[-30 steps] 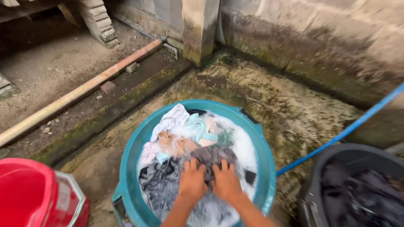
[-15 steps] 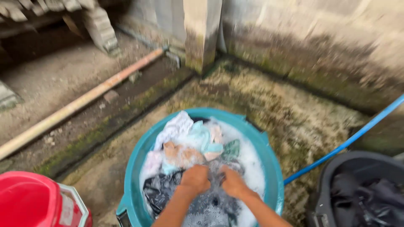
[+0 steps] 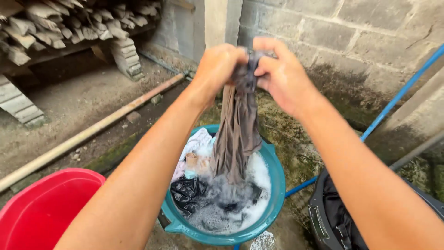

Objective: Hand washing various dark and light colored clothing items in a plastic basin with soapy water.

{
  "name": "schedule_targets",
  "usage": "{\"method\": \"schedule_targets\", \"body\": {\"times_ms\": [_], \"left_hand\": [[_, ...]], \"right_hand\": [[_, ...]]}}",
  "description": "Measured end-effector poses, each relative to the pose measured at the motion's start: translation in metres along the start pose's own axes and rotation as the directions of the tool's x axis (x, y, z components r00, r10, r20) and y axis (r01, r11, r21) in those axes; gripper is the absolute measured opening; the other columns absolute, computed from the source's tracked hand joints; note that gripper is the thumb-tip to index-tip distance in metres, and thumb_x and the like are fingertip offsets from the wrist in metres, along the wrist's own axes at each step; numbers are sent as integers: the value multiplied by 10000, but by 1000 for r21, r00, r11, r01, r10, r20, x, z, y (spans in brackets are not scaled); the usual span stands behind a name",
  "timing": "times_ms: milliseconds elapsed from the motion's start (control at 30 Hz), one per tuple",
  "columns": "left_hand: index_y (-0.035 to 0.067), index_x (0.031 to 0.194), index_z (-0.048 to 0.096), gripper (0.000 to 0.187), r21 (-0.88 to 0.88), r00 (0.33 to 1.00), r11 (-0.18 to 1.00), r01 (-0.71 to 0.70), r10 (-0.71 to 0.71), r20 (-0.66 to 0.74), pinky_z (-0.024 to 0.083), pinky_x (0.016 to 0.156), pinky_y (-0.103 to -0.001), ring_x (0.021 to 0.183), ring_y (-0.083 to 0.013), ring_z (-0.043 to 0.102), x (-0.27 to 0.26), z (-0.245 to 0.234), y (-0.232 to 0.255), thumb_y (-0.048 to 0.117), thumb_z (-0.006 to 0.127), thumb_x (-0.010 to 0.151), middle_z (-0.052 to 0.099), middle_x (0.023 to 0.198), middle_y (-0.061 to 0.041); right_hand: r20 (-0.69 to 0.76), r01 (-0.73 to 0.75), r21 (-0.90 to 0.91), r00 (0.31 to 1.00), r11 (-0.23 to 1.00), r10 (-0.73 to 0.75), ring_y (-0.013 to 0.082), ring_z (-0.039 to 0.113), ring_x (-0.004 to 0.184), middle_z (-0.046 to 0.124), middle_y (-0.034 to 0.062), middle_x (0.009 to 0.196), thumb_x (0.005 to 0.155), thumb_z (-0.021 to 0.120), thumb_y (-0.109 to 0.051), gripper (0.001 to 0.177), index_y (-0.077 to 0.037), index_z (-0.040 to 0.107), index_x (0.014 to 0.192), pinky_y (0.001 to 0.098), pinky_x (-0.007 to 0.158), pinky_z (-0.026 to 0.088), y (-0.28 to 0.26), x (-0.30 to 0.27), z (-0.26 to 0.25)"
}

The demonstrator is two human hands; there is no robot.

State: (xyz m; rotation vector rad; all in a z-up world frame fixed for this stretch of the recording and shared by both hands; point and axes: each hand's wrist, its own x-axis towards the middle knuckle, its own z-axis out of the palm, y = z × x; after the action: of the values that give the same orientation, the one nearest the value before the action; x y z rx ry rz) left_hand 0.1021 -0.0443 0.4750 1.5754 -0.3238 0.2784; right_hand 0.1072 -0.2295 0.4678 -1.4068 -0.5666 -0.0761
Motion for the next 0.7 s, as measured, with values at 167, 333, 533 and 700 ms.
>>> {"method": "schedule_targets", "body": {"times_ms": [167,333,533,700], "left_hand": [[28,856,783,591,-53,993,992,114,-114,-9,511,599,-328,652,-167,634,-16,-4,8,600,636,834,698,744,-52],[40,937,805,700,189,976,961,200,-179,-121,535,729,-355,773,-213,693,-46,-21,-156,687,547,867,757,837,-89],[182,1560,352,786,834,892,509,214,-450,45,302,1187,-548,1457,-434,317,-161,-18,-333,287,660,845,314,1564,-266],[222,1618,143,796,971,662,239,6,-729,175,90,1216,-631,1544,-420,24,-226,2,-377,444,553,974,49,1693,-126]], "right_hand": [[219,122,-122,971,985,-93,170,639,1032,663,84,1155,840,656,91,638,-116,485,1419,364,953,545,-10,-21,31],[211,271,-482,959,833,-190,200,659,1188,688,84,1240,772,611,121,631,-50,562,1377,313,1025,516,155,-38,8],[45,-76,-798,982,598,185,347,636,1126,691,176,1180,880,646,-29,454,-148,647,1319,439,996,500,321,-119,6],[-98,-329,-919,725,218,682,421,524,1224,473,191,1348,915,652,-181,348,-238,589,1252,518,996,482,363,-177,37]]}}
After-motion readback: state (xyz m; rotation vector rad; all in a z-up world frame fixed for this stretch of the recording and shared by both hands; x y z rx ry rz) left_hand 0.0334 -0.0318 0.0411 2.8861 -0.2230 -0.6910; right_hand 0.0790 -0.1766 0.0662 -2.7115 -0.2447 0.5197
